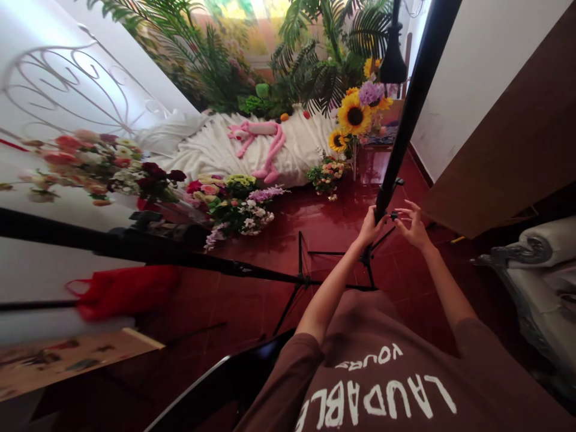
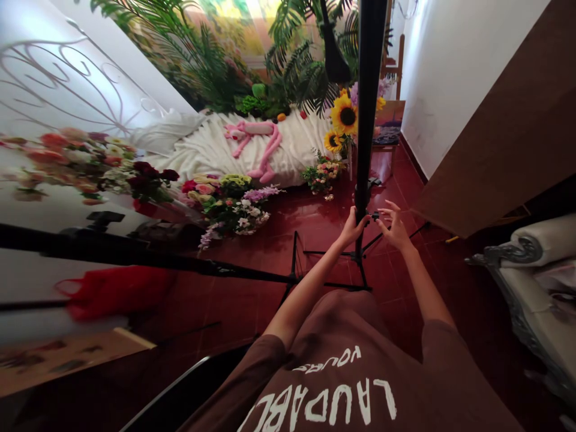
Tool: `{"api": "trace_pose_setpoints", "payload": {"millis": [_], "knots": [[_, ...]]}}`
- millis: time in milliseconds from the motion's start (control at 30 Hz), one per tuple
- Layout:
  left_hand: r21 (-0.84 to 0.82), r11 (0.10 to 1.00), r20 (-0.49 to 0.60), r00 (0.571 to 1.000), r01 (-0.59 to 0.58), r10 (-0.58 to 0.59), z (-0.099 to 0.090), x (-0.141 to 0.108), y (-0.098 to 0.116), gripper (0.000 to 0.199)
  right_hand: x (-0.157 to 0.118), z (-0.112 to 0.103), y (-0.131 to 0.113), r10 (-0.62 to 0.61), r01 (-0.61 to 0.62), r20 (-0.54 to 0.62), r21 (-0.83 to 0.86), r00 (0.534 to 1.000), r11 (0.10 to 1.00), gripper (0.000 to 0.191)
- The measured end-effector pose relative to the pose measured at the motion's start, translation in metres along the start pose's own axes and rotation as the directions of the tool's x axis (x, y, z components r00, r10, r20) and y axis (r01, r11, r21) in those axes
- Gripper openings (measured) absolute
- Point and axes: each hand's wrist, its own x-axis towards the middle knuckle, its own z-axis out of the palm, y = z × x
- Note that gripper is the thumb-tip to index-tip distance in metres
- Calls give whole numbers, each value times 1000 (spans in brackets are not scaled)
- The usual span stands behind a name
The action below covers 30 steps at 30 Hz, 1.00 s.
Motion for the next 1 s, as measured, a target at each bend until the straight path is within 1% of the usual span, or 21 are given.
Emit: {"api": "trace_pose_setpoints", "payload": {"millis": [100,200,267,367,467,600,700,800,933,1000], "knots": [[-14,1000,11,1000,-5,5,0,0,0,41,-6,4,2,-10,10,1,-6,1000,1000,63],[-16,1000,9,1000,-11,12,0,0,0,40,-7,8,-1,-58,57,-61,-24,996,998,56],[-19,1000,8,1000,-1,1,1,-1,0,41,-7,11,-4,-58,57,-88,-22,994,998,49],[-29,1000,0,1000,4,-4,1,-1,-1,40,-5,14,-9,24,-24,-103,-1,994,1000,44],[-37,999,-6,1000,-20,20,2,-1,-1,39,-1,19,-13,155,-146,-116,79,981,986,48],[-17,999,-21,999,-41,40,2,0,-3,39,6,28,-12,309,-280,-74,264,948,923,52],[-19,999,-20,999,-44,43,3,0,-5,39,14,31,-9,403,-353,-75,359,912,864,50],[-40,998,-7,999,-41,40,3,0,-5,39,23,29,-6,437,-383,-72,371,896,846,50],[-35,998,-24,999,-43,42,4,-1,-4,40,24,23,-4,417,-385,-50,300,907,873,56],[-30,999,-29,999,-43,42,4,-1,-4,40,21,25,-3,421,-387,-52,302,906,871,56]]}}
